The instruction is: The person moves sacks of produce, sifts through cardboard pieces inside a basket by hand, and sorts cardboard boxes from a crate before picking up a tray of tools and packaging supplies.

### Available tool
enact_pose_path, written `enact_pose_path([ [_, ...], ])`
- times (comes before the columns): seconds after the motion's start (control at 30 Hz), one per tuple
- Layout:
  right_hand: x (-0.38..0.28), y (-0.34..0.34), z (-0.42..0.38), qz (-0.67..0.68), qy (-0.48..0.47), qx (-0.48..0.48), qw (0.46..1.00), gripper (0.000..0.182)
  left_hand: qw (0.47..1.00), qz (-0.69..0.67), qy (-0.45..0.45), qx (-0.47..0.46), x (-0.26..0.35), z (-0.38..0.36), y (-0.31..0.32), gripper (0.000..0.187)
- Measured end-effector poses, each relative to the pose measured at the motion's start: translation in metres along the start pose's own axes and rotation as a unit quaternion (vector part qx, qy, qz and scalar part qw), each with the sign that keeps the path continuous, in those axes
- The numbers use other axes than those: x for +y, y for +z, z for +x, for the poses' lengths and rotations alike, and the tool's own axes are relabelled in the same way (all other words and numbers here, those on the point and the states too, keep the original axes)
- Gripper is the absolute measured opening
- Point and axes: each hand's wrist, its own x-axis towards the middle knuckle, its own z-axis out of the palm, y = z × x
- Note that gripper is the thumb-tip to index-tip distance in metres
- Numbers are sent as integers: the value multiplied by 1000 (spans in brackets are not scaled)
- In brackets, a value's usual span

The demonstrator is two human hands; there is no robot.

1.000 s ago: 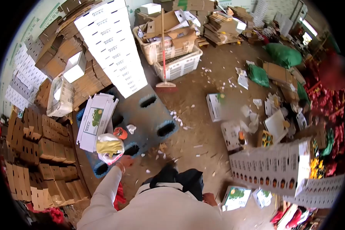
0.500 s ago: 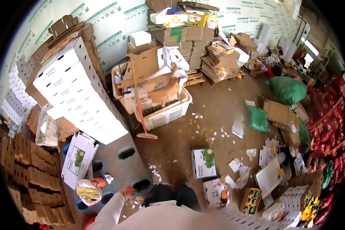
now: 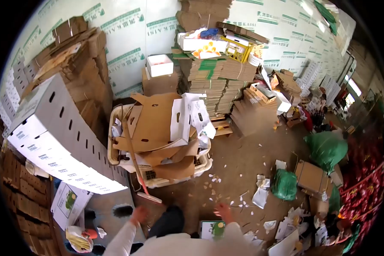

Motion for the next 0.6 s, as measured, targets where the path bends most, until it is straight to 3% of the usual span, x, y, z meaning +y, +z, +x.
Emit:
enact_pose_path([
  [0.03,-25,20,13,-25,27,-11,999,17,989,-128,-61,48,46,58,-19,20],
  [0.07,-44,34,28,-17,14,-11,1000,18,976,-104,-187,26,122,120,-61,20],
  [0.1,-62,46,43,-7,-3,-13,1000,20,972,-182,-126,79,150,164,-78,19],
  [0.13,-79,54,61,1,-20,-19,1000,22,979,-143,-43,135,145,212,-73,19],
  [0.17,-89,56,82,30,-38,-15,999,25,972,-150,-23,179,173,253,-84,24],
  [0.23,-107,59,121,75,-61,-32,995,33,965,-49,26,255,208,323,-94,49],
  [0.27,-119,58,139,72,-68,-33,995,37,968,12,58,244,202,354,-89,62],
  [0.33,-156,71,161,73,-93,-31,992,42,971,39,-25,234,208,399,-69,69],
  [0.37,-190,76,158,77,-107,-20,991,43,971,21,-25,237,213,412,-66,66],
  [0.47,-242,69,183,34,-177,12,984,46,984,-69,-146,72,212,429,-52,57],
  [0.5,-260,63,190,49,-157,-12,986,49,983,-62,-144,92,212,427,-41,42],
  [0.6,-306,55,217,63,-151,-48,985,45,973,-89,-207,58,206,424,-27,35],
])
